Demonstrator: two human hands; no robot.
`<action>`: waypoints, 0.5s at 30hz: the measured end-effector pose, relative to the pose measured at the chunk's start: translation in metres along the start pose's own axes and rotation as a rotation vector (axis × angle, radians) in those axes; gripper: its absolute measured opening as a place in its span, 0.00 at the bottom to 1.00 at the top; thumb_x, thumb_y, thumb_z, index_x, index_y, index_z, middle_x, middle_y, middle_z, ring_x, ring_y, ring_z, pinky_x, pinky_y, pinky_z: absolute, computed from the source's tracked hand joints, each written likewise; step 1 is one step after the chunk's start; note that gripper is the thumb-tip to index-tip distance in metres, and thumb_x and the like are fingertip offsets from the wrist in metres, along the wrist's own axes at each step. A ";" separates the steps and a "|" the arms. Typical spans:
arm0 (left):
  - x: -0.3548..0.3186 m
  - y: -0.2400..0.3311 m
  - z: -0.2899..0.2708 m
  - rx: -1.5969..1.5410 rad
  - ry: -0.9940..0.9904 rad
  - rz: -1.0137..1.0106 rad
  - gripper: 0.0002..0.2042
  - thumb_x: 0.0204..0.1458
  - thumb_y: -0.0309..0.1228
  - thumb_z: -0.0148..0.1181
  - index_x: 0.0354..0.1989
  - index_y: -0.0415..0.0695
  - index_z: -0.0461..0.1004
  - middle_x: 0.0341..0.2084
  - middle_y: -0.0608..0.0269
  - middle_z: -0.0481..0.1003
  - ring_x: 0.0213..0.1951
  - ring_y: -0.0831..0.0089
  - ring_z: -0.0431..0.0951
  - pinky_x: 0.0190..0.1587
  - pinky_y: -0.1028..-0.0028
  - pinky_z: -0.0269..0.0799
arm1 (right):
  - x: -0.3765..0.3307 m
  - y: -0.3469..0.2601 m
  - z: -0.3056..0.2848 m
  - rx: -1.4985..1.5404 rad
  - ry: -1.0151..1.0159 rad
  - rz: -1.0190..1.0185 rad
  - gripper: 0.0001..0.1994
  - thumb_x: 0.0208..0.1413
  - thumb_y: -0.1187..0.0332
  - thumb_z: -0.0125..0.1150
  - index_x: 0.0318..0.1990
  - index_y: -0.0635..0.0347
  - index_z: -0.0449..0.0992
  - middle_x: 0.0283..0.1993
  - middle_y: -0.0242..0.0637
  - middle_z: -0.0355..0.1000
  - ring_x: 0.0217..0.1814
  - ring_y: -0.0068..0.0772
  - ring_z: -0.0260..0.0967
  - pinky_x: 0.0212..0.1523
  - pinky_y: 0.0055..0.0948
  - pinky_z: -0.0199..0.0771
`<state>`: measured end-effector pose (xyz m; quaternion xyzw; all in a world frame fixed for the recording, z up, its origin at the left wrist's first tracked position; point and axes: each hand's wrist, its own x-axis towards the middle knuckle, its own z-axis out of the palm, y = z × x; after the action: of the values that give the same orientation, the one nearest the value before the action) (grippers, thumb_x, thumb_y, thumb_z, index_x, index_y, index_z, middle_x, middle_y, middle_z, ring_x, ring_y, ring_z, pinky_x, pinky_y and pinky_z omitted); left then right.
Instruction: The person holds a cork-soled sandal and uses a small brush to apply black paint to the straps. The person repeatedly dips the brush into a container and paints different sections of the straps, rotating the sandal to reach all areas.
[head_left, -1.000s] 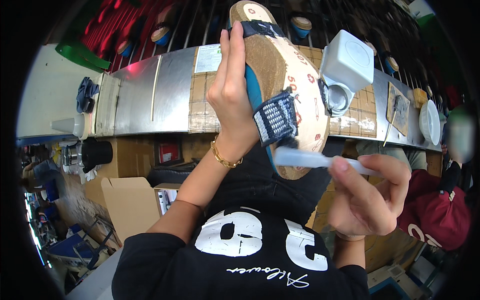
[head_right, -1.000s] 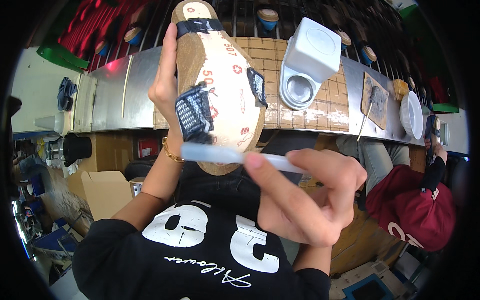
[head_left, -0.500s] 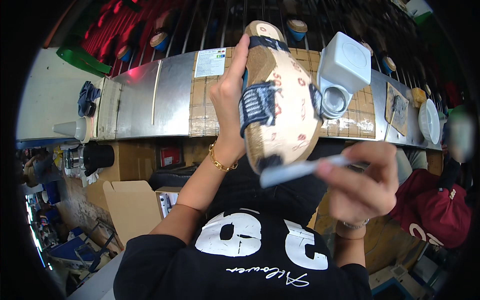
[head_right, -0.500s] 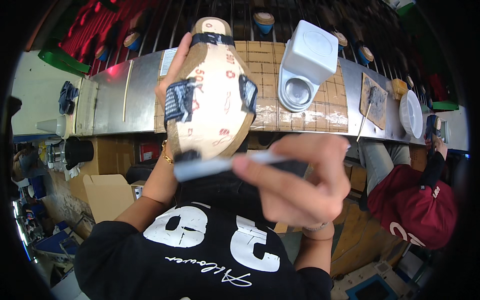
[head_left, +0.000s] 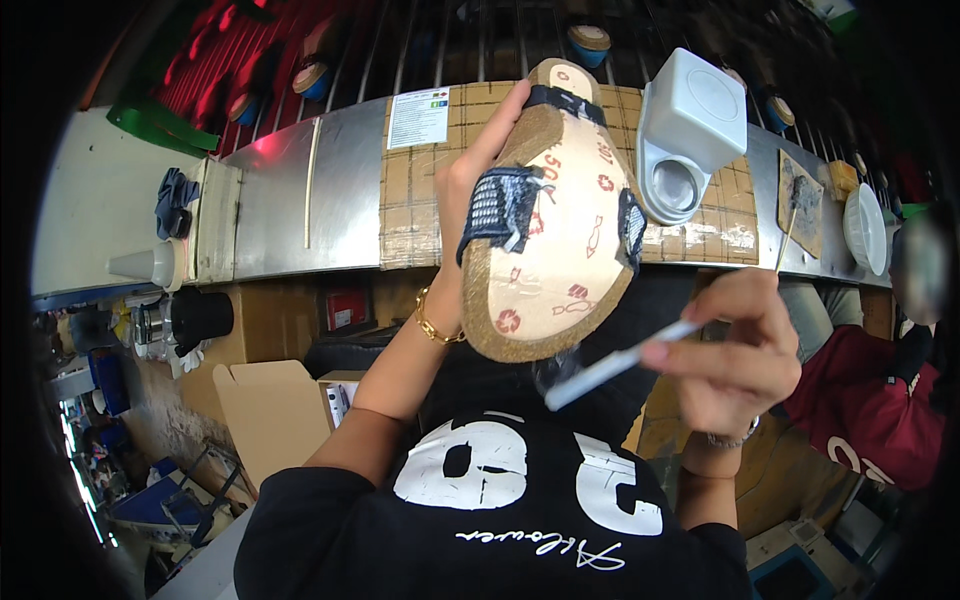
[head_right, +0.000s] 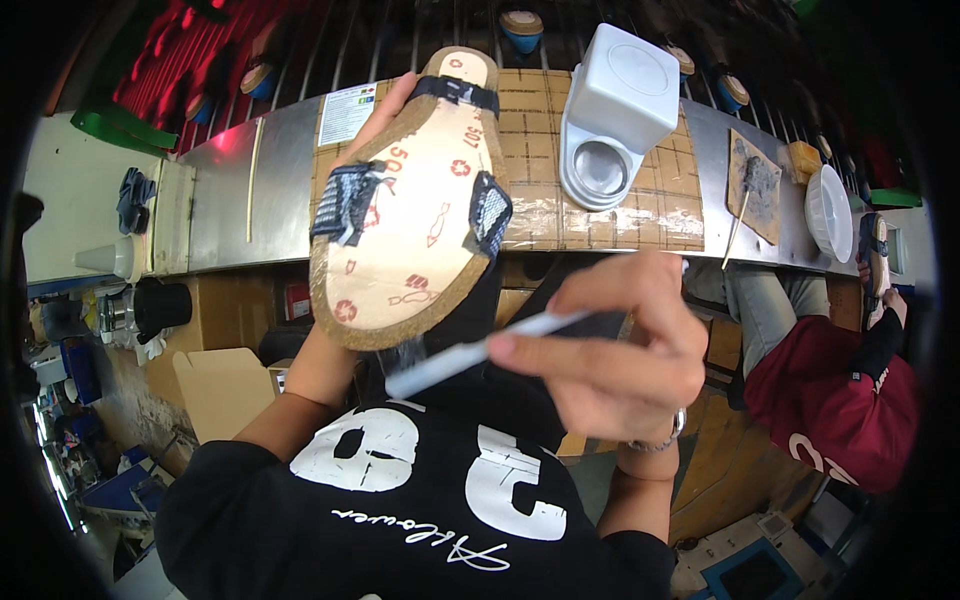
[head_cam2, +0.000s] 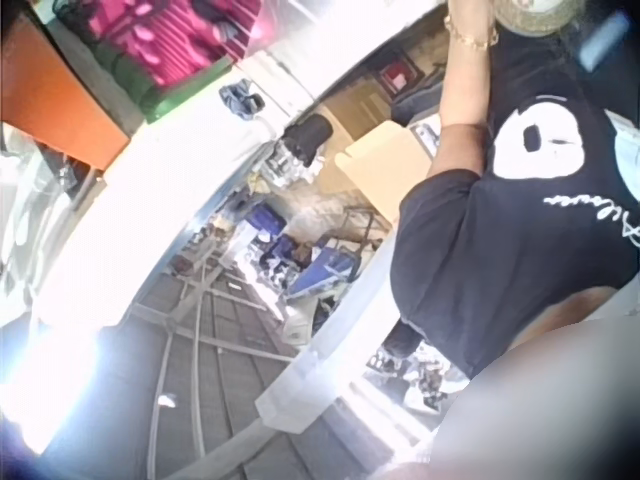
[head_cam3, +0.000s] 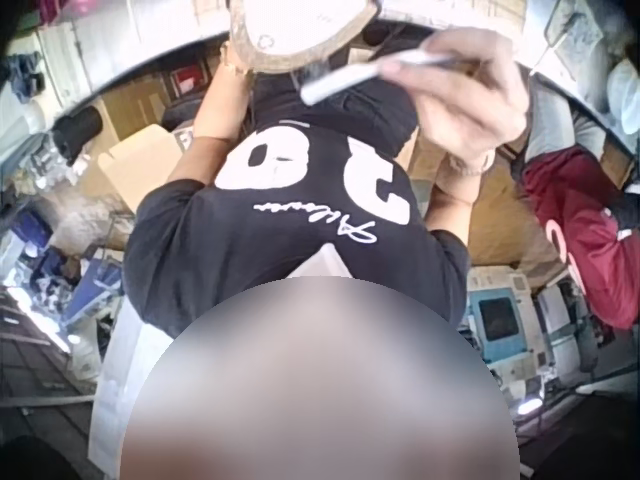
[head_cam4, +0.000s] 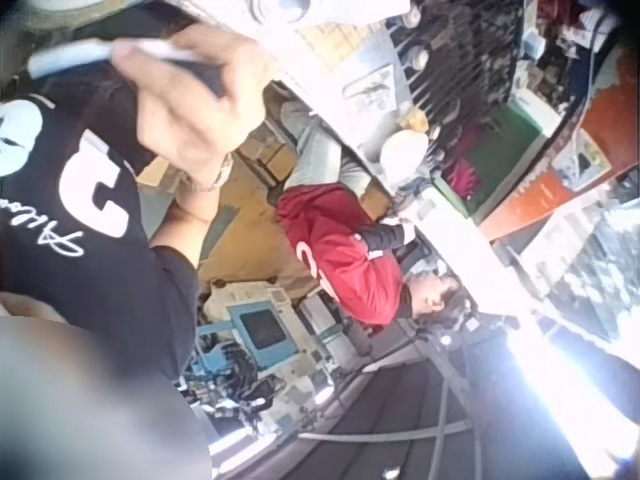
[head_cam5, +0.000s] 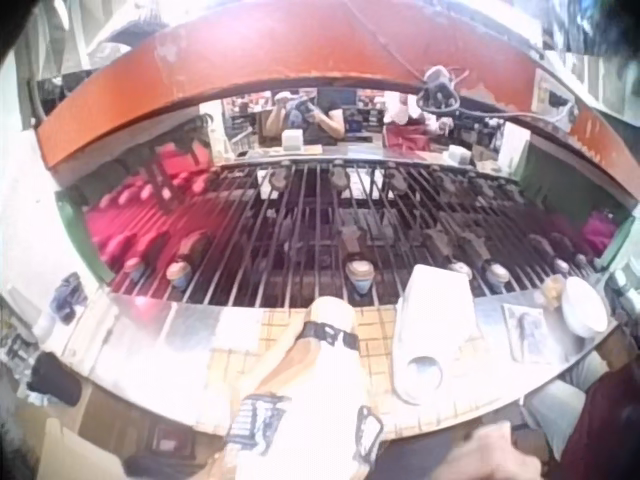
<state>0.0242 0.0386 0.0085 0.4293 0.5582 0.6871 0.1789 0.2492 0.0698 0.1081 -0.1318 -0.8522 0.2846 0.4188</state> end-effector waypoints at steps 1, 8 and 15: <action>0.000 0.001 -0.001 0.014 -0.006 0.022 0.33 0.47 0.25 0.69 0.66 0.43 0.70 0.50 0.48 0.81 0.40 0.74 0.84 0.43 0.73 0.79 | 0.000 0.001 0.000 0.008 -0.041 0.015 0.19 0.28 0.79 0.71 0.33 0.46 0.90 0.33 0.30 0.70 0.34 0.27 0.67 0.33 0.23 0.63; -0.002 0.001 -0.002 -0.100 -0.037 -0.098 0.32 0.49 0.28 0.69 0.66 0.46 0.70 0.57 0.54 0.77 0.52 0.69 0.82 0.54 0.71 0.77 | -0.005 0.006 -0.004 0.094 0.038 0.116 0.18 0.31 0.81 0.72 0.33 0.47 0.90 0.35 0.30 0.72 0.33 0.24 0.66 0.34 0.23 0.62; -0.003 0.008 -0.003 -0.170 -0.106 -0.211 0.31 0.53 0.30 0.68 0.68 0.45 0.67 0.62 0.57 0.73 0.59 0.70 0.76 0.61 0.72 0.73 | -0.005 0.013 -0.008 0.058 0.030 0.162 0.18 0.30 0.79 0.72 0.33 0.46 0.90 0.32 0.28 0.71 0.32 0.22 0.65 0.32 0.21 0.61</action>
<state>0.0260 0.0319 0.0146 0.3869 0.5298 0.6858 0.3152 0.2585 0.0815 0.1011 -0.1923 -0.8237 0.3400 0.4109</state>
